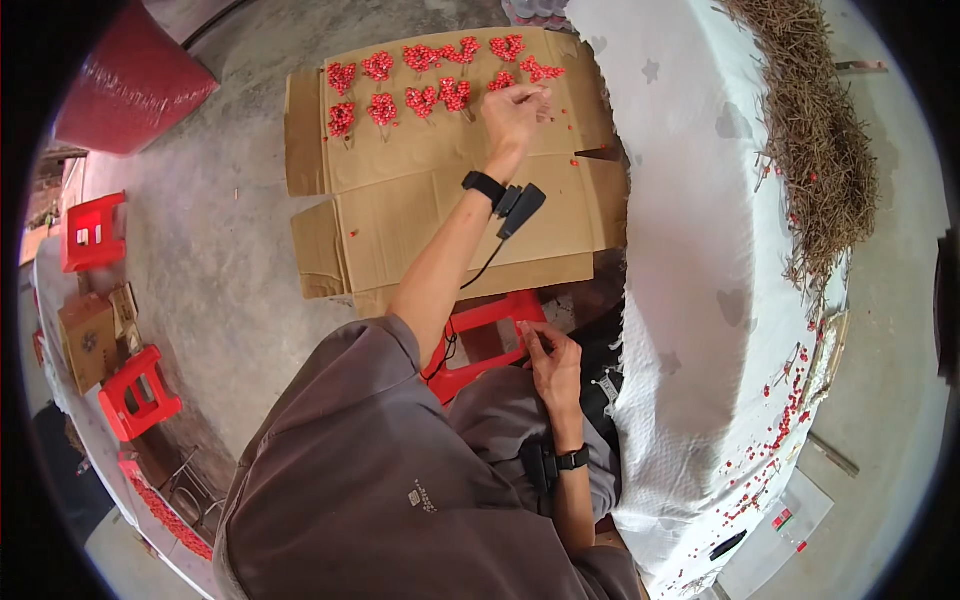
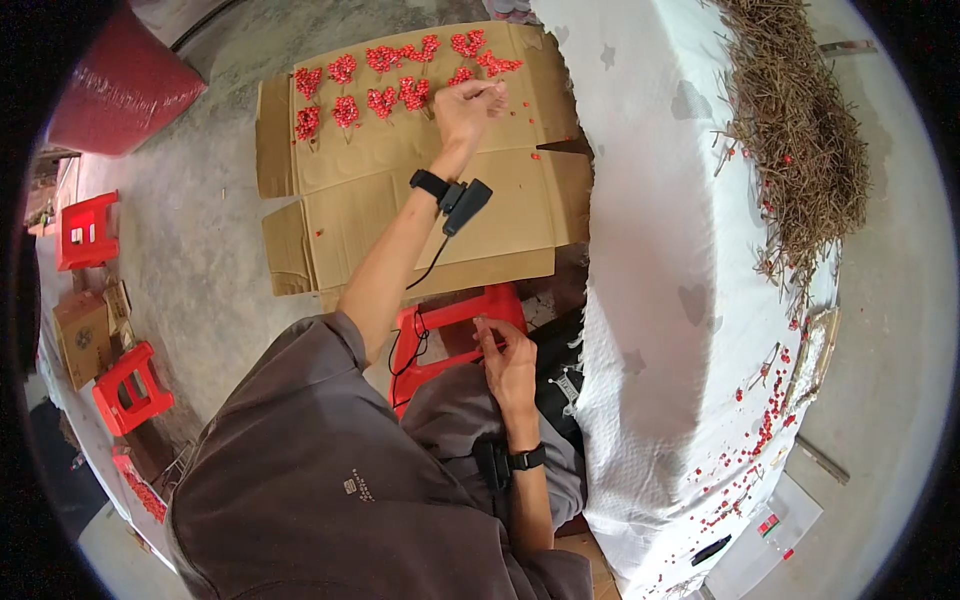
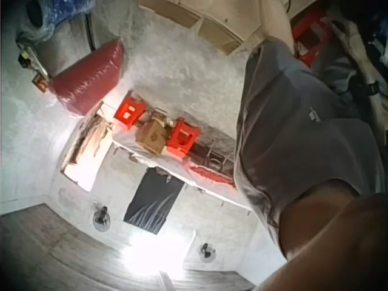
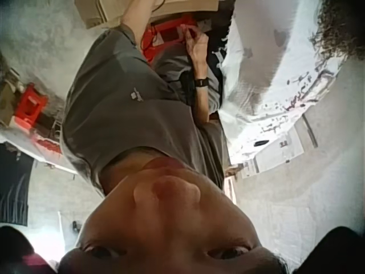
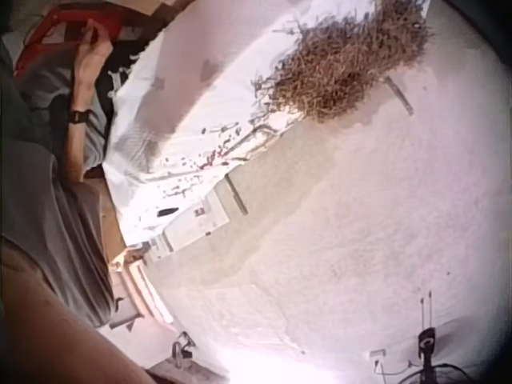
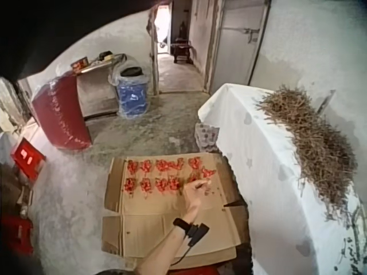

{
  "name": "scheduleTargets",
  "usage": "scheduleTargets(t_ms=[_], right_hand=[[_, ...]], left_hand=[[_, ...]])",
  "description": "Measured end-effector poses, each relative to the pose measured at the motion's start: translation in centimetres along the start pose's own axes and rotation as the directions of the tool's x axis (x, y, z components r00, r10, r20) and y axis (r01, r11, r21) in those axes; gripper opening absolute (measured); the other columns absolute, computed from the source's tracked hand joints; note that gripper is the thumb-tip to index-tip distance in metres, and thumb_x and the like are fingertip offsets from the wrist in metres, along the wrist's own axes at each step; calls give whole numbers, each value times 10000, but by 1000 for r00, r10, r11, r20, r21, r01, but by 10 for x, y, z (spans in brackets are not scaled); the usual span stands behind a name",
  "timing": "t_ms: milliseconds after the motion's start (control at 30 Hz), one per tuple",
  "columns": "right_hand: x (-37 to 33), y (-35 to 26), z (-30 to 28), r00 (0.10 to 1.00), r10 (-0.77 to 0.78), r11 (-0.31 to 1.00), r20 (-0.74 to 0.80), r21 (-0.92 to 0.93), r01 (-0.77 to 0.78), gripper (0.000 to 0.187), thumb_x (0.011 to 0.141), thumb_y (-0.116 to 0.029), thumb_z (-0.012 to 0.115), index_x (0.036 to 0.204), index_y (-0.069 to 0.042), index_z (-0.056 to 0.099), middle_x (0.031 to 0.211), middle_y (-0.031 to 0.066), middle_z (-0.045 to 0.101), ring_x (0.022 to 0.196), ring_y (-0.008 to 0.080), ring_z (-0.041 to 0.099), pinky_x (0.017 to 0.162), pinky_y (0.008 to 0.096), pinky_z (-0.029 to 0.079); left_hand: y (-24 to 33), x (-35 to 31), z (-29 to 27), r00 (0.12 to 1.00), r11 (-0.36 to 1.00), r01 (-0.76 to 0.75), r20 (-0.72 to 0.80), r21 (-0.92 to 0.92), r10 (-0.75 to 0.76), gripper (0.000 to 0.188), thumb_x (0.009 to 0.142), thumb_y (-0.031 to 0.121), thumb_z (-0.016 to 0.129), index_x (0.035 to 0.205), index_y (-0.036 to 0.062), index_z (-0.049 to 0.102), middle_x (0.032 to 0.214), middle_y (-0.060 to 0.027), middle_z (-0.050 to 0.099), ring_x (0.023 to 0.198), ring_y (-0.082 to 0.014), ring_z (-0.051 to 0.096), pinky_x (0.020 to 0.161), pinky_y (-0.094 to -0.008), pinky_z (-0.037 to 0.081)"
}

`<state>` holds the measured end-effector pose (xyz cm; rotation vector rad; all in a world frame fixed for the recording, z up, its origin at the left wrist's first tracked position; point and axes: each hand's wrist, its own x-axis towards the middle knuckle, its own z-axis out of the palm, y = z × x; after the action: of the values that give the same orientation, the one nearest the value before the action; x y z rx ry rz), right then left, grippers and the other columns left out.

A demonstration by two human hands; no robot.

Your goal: Assembling artificial berry branches by attaching small red berries to white plastic stems using adhesive.

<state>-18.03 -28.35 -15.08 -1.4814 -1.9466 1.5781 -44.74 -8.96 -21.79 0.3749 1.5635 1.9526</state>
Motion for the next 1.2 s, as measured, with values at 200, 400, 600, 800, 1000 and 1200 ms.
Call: scheduleTargets(t_ms=[200,400,600,800,1000,1200], right_hand=[[3,3,1,1000,4,1000,16,-7,-4,242,944,-194,614,1043,12,693,782,80,691,563,95,572,520,248,453],[4,-2,0,1000,21,999,17,38,-22,208,921,-147,628,1006,37,672,791,142,687,678,206,649,627,295,494],[7,-9,-3,997,68,997,25,21,-68,189,907,-120,638,988,49,662,803,176,682,735,264,687,671,316,516],[9,7,-1,1000,-23,998,3,59,23,213,921,-136,630,1033,41,672,809,137,693,701,168,656,621,284,499],[9,-3,0,999,25,994,26,107,-28,185,901,-108,643,998,49,659,812,167,681,709,248,678,650,303,507],[10,-4,-4,999,24,996,32,90,-27,179,899,-101,646,991,52,655,794,166,675,694,235,672,646,297,505]], left_hand=[[-10,39,18,999,1000,2,-50,28,0,105,850,16,694,858,-88,689,750,-143,698,625,-193,694,557,-291,584],[-35,64,24,998,991,10,-58,-132,-18,86,832,-36,669,824,-122,673,716,-147,682,578,-216,687,515,-310,589],[-43,77,26,999,988,29,-16,-153,-31,89,844,-68,613,812,-141,652,724,-181,671,573,-262,686,515,-348,602],[-43,84,32,999,996,32,-18,-77,-34,113,862,-86,541,807,-149,617,729,-208,661,593,-285,689,533,-367,608],[-49,92,29,1000,995,-11,-7,-100,10,193,855,-103,482,685,-107,573,662,-177,634,530,-270,663,485,-356,591],[-48,86,37,999,999,-21,-34,-42,19,178,859,-82,517,698,-115,585,649,-179,634,536,-266,668,479,-356,588]])
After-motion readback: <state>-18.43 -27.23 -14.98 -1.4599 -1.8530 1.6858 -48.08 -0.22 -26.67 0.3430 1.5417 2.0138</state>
